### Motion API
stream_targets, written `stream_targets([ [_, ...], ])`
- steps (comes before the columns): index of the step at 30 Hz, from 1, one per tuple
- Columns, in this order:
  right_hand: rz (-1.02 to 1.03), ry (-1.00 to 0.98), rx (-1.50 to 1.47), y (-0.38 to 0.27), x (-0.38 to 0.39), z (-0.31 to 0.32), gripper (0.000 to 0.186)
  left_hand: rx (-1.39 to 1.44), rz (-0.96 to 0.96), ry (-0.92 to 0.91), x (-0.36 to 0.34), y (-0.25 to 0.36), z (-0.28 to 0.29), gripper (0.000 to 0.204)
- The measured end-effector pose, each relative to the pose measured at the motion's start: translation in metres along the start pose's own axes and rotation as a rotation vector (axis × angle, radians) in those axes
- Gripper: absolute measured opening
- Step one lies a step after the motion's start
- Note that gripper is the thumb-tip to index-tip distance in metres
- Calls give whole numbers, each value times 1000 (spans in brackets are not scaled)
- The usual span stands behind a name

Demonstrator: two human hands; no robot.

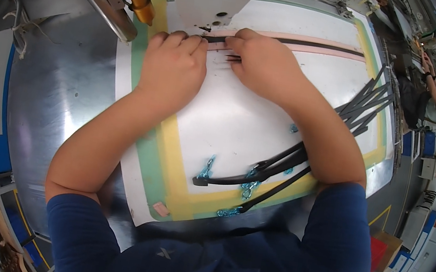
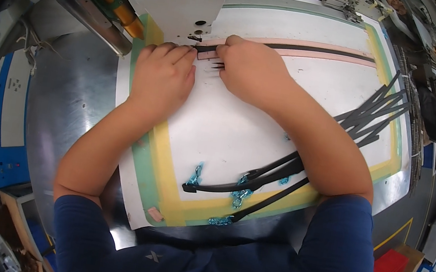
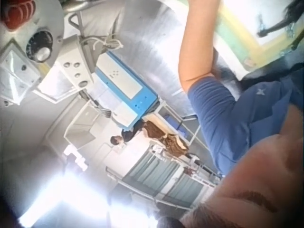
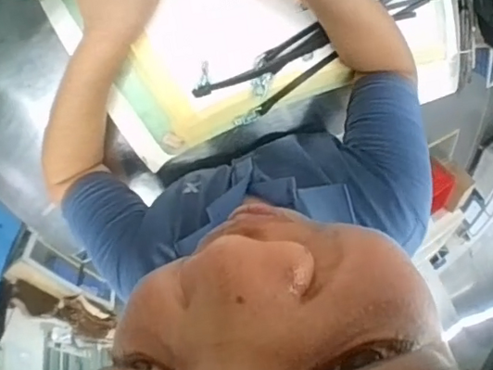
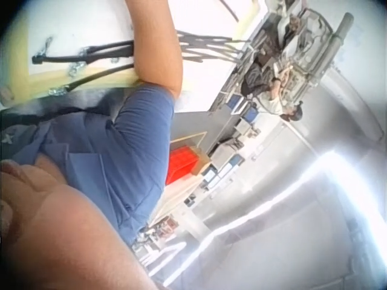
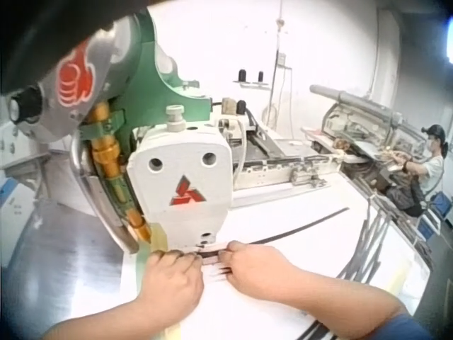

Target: Sewing long black straps onto a base material using an industrial sewing machine.

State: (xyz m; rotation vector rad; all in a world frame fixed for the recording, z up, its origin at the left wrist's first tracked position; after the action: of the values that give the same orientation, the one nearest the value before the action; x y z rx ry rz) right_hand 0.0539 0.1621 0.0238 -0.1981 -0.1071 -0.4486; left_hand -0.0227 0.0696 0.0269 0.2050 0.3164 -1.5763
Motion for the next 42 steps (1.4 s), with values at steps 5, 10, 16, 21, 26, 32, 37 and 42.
stream_targets([
  [5,68,79,12,1,9,1,29,-10,-18,13,-4,6,4,29],
  [10,68,78,-19,4,6,0,27,1,-28,28,-8,5,4,24],
  [16,72,45,15,8,2,-5,41,-29,-22,-18,-7,4,3,18],
  [21,112,72,1,8,2,0,24,-69,-18,9,-8,6,11,18],
  [26,112,133,20,7,5,-1,31,-34,27,-5,-8,3,14,28],
  [32,126,124,42,8,2,-4,40,16,45,-92,-11,-3,-1,44],
  [37,125,116,73,7,1,-3,39,74,84,-180,-13,-7,-3,45],
  [42,112,116,46,9,2,-3,37,71,88,-204,-14,-6,-5,46],
])
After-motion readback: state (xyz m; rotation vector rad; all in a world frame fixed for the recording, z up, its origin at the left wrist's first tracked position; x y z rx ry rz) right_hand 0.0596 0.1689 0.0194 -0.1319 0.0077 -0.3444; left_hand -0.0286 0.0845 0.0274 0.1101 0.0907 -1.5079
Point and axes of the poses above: each hand's wrist, its own x-axis away from the middle knuckle, its own z-axis out of the back of the hand, y = z × x, the point moved 10 cm from there along -x, towards the middle knuckle, and after that the axes turned 12 degrees about -y, right-handed, at the moved point
